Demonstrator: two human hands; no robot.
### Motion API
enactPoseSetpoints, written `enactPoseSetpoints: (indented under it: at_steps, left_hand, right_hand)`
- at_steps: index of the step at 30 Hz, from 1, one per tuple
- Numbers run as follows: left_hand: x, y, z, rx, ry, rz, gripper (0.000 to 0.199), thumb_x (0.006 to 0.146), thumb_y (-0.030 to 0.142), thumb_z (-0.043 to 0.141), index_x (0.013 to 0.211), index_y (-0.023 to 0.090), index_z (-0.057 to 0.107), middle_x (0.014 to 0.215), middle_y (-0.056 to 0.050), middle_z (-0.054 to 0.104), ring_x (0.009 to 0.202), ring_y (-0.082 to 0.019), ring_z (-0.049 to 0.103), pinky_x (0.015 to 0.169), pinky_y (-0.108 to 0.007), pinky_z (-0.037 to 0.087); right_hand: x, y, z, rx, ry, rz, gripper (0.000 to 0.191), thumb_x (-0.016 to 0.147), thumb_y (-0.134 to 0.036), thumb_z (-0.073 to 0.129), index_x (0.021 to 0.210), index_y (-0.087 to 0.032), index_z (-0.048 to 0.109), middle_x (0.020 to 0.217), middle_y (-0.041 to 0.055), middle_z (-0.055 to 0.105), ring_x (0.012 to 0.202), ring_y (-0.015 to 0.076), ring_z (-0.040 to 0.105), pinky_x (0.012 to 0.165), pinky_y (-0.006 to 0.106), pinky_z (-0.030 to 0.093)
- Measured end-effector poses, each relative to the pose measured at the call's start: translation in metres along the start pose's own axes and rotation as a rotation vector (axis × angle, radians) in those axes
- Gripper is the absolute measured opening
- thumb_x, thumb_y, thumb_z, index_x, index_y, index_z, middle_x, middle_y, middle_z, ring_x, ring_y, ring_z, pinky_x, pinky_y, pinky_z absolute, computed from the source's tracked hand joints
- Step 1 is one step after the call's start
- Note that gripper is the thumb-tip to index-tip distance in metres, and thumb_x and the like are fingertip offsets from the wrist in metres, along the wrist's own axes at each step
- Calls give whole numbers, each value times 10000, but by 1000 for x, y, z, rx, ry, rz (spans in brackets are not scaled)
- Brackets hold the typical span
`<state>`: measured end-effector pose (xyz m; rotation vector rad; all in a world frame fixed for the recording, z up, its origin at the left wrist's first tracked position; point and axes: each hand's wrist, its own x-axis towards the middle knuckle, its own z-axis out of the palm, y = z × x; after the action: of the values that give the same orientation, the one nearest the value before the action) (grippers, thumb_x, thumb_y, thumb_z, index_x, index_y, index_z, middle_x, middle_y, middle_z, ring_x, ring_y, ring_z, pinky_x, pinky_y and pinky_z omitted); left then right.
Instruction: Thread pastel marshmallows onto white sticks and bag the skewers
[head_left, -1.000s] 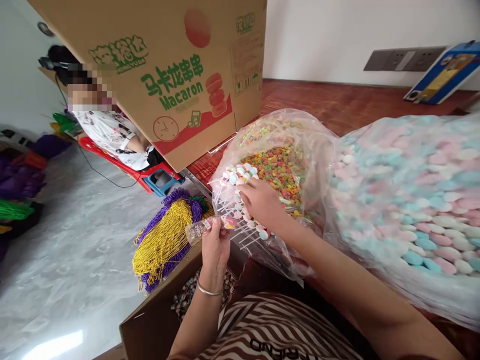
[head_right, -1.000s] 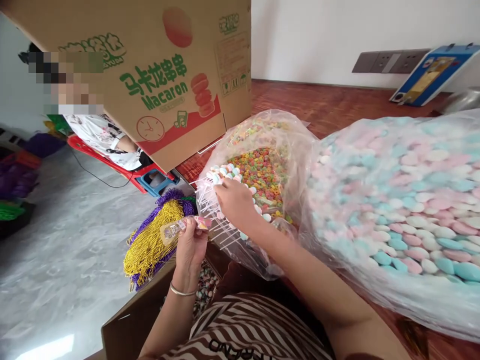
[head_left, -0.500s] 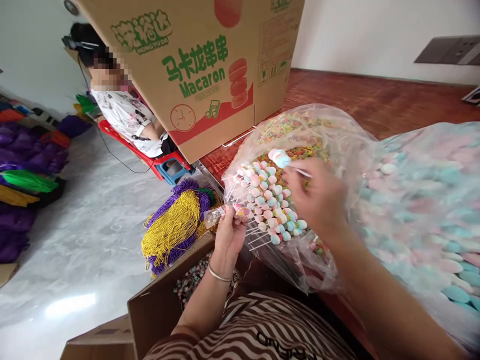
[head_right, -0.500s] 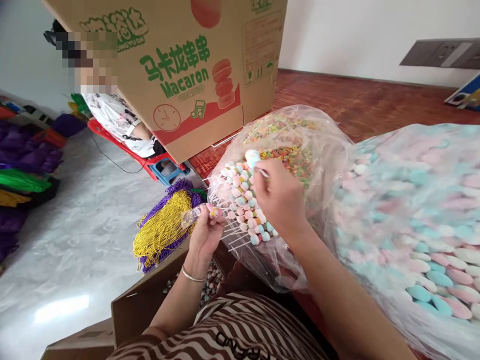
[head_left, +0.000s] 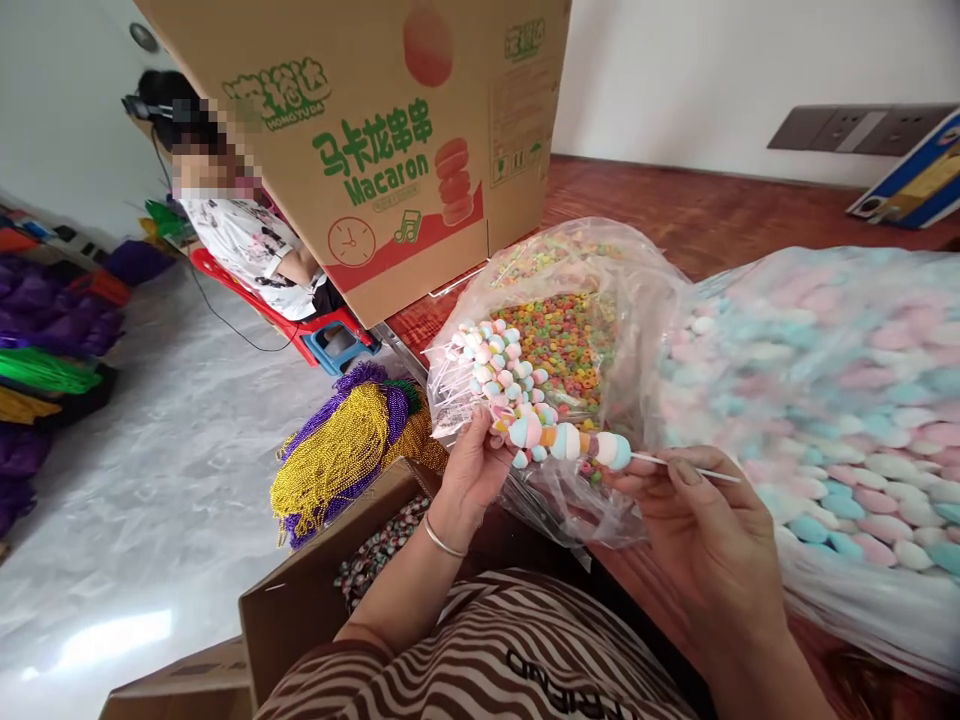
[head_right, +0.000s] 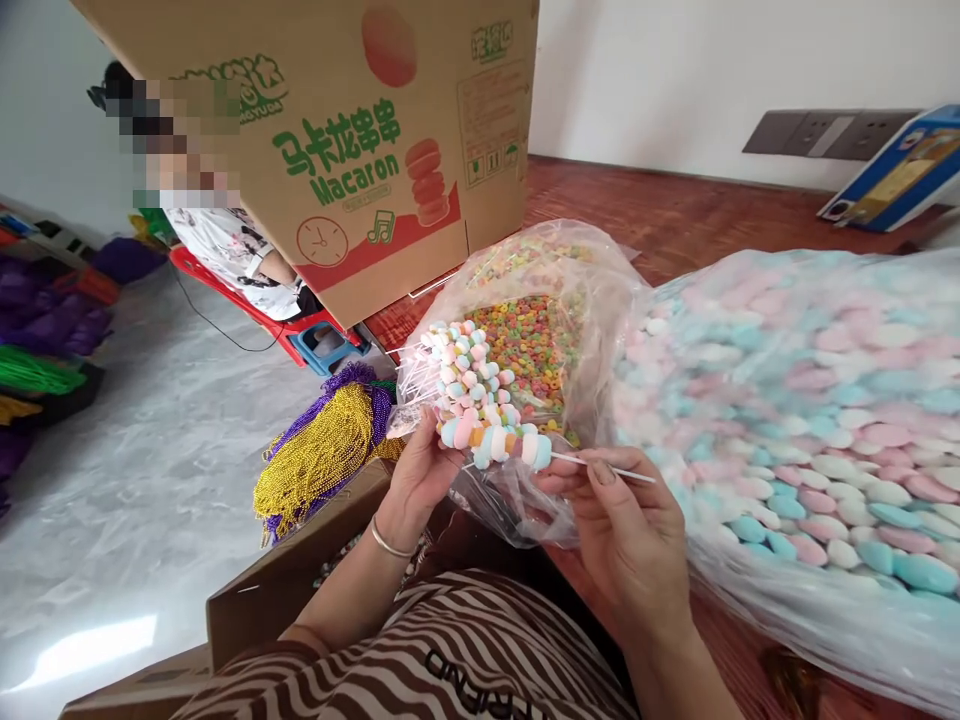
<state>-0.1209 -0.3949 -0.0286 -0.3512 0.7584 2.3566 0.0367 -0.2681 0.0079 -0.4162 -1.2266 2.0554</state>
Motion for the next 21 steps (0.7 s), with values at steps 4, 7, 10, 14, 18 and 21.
enactPoseSetpoints:
  at_steps: [4, 7, 10, 14, 18, 21]
  left_hand:
    - [-13, -6, 10, 3, -1, -40, 356, 748, 296, 892, 697, 153, 570, 530, 92, 443, 447, -25, 366, 535, -196, 428]
    - [-17, -11, 14, -6, 12, -45, 391, 717, 285, 913, 689, 155, 546, 545, 90, 458, 453, -22, 372, 527, -191, 425]
    - [-16, -16, 15, -11, 28, -35, 422, 684, 269, 933, 689, 165, 524, 550, 90, 445, 481, -33, 405, 531, -185, 425]
    - [-10, -21, 13, 46, 27, -13, 435, 663, 275, 944, 697, 169, 523, 555, 89, 444, 502, -39, 422, 542, -182, 438]
    - [-6, -23, 13, 134, 22, 40, 475, 595, 324, 973, 680, 167, 533, 528, 94, 444, 491, -41, 442, 540, -189, 455]
    - [-7, -24, 17, 184, 27, 67, 493, 537, 348, 992, 704, 164, 567, 523, 98, 465, 477, -44, 460, 521, -195, 454]
  right_hand:
    - [-1, 1, -9, 2, 21, -19, 89, 862, -306, 787, 878, -228, 747, 838, -1, 806, 699, 168, 777, 752, 307, 653]
    - [-8, 2, -15, -41, 35, -74, 62, 884, -292, 763, 905, -239, 740, 860, 2, 811, 726, 180, 785, 765, 325, 655]
    - [-20, 5, -22, -211, 65, -169, 36, 905, -246, 737, 939, -236, 739, 939, 17, 813, 797, 198, 794, 793, 341, 657]
    - [-35, 10, -36, -504, 43, -399, 152, 875, -147, 739, 1004, -227, 740, 1028, 24, 804, 869, 203, 793, 862, 347, 652]
    - [-41, 7, -47, -718, -107, -589, 270, 851, -67, 715, 1049, -250, 729, 1086, 22, 807, 964, 212, 786, 860, 346, 663]
    - [-43, 2, -54, -874, -206, -698, 350, 819, -81, 755, 1096, -293, 737, 1140, 25, 798, 929, 228, 797, 789, 349, 689]
